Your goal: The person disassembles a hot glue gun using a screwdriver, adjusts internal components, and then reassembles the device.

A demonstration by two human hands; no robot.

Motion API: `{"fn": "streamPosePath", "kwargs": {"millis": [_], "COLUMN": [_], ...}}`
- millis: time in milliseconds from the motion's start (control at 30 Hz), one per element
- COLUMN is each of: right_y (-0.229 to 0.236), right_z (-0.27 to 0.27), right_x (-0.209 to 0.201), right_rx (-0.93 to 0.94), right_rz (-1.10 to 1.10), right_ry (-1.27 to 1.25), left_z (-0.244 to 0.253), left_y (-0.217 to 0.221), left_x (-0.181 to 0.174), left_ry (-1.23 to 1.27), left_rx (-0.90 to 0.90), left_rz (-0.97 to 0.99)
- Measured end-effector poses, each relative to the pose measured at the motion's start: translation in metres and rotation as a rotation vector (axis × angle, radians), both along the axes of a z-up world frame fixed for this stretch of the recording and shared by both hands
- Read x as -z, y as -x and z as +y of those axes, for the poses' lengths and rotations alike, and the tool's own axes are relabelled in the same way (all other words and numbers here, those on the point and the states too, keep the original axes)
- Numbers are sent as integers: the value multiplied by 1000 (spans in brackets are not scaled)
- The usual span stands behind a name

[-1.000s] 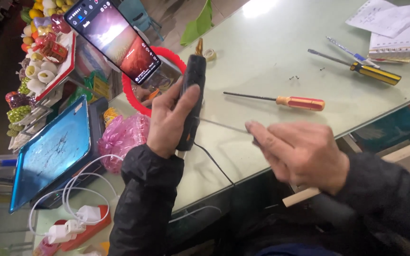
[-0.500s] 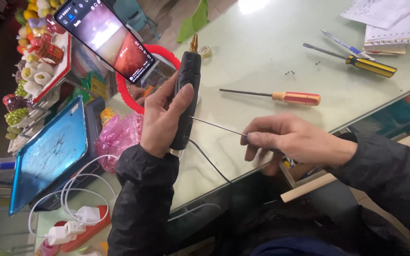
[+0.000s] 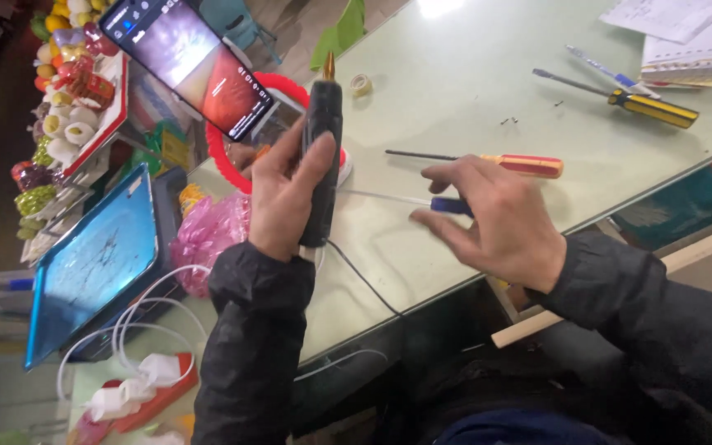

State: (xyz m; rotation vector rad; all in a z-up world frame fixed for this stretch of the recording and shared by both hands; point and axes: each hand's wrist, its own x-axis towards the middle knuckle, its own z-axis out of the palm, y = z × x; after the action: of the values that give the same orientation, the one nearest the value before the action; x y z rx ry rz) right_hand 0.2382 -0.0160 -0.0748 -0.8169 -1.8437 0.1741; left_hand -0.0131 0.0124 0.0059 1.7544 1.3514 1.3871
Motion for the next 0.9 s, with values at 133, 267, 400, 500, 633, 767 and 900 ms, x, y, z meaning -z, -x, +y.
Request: {"fn": "streamPosePath", "kwargs": {"millis": [133, 267, 400, 500, 633, 767, 900], "right_y": [-13, -18, -24, -16, -15, -10, -16], "right_z": [-2, -14, -17, -11, -13, -2, -6], "right_x": [-13, -42, -48, -13, -5, -21, -52], "right_rx": [-247, -449, -721, -440, 122, 198, -237], "right_rz": [-47, 130, 210, 95, -371, -469, -382], "right_ry": [623, 1109, 1385, 904, -64, -156, 671], "left_z": [-12, -10, -8, -6, -1, -6, -14], "left_y": [-11, -10, -10, -5, -4, 0, -5], "left_x": [0, 1, 4, 9, 6, 0, -12], "left_ry": [66, 118, 98, 72, 52, 122, 233], "left_rx": [-5, 28, 74, 70, 32, -35, -124], "left_rz": [-5, -37, -55, -24, -42, -114, -208]}}
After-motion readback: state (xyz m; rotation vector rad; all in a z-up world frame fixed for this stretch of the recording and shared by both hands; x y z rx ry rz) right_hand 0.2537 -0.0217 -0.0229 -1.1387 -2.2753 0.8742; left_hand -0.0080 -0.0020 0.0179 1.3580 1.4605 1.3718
